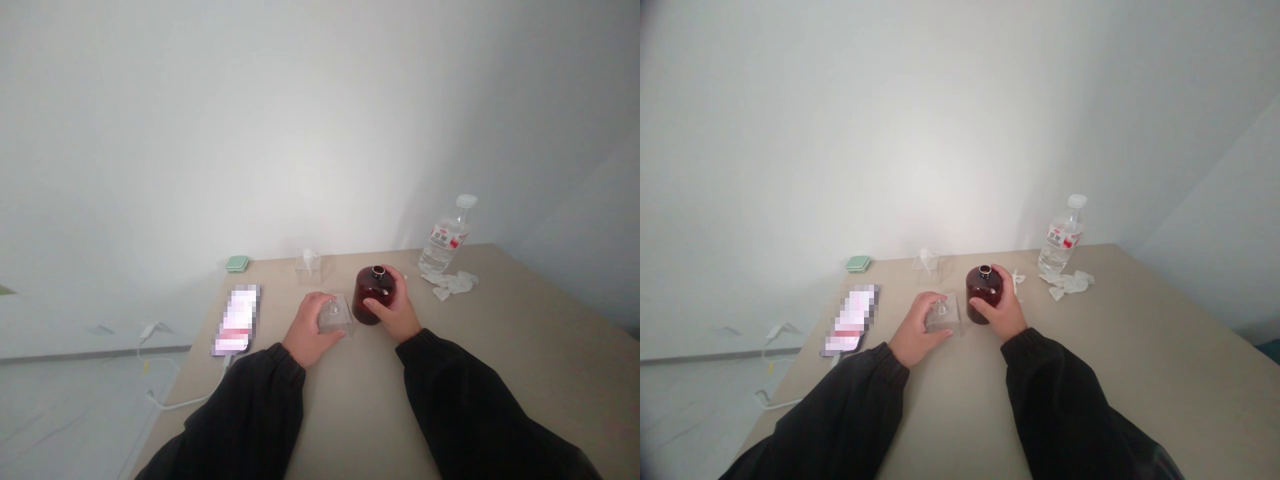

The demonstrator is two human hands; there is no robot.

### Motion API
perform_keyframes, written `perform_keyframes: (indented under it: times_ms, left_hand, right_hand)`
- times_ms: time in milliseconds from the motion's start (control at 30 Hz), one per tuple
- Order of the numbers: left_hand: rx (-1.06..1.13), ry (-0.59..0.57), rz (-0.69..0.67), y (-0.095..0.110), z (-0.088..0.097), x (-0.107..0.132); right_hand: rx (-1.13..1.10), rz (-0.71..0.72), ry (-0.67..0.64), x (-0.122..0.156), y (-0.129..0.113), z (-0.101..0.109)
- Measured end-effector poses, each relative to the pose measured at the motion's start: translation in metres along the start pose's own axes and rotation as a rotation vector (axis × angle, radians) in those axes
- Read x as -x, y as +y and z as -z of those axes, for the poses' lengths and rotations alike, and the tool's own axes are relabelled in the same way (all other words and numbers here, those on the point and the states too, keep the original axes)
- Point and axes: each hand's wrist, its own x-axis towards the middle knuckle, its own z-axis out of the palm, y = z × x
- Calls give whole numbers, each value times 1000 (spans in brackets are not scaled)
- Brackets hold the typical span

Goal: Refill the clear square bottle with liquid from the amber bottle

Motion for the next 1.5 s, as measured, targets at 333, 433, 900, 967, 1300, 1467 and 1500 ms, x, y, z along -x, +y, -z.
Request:
perform_keyframes:
  times_ms: [333,433,900,967,1300,1467,1500]
  left_hand:
    - [5,1,-4,-2,0,0]
    - [4,-4,-6,-1,0,0]
    - [-3,-1,-19,-1,1,0]
    - [-12,-7,-11,0,1,0]
    - [-35,-29,-44,2,2,-1]
    - [-35,-33,-47,5,4,0]
    - [-35,-36,-47,5,4,0]
  right_hand:
    - [-5,-42,-39,2,-6,2]
    - [5,-43,-40,2,-6,1]
    - [264,298,-64,6,-29,6]
    - [318,398,-84,4,-35,9]
    - [550,501,-365,-2,-69,16]
    - [712,389,-558,-7,-86,22]
    - [733,377,-581,-7,-89,23]
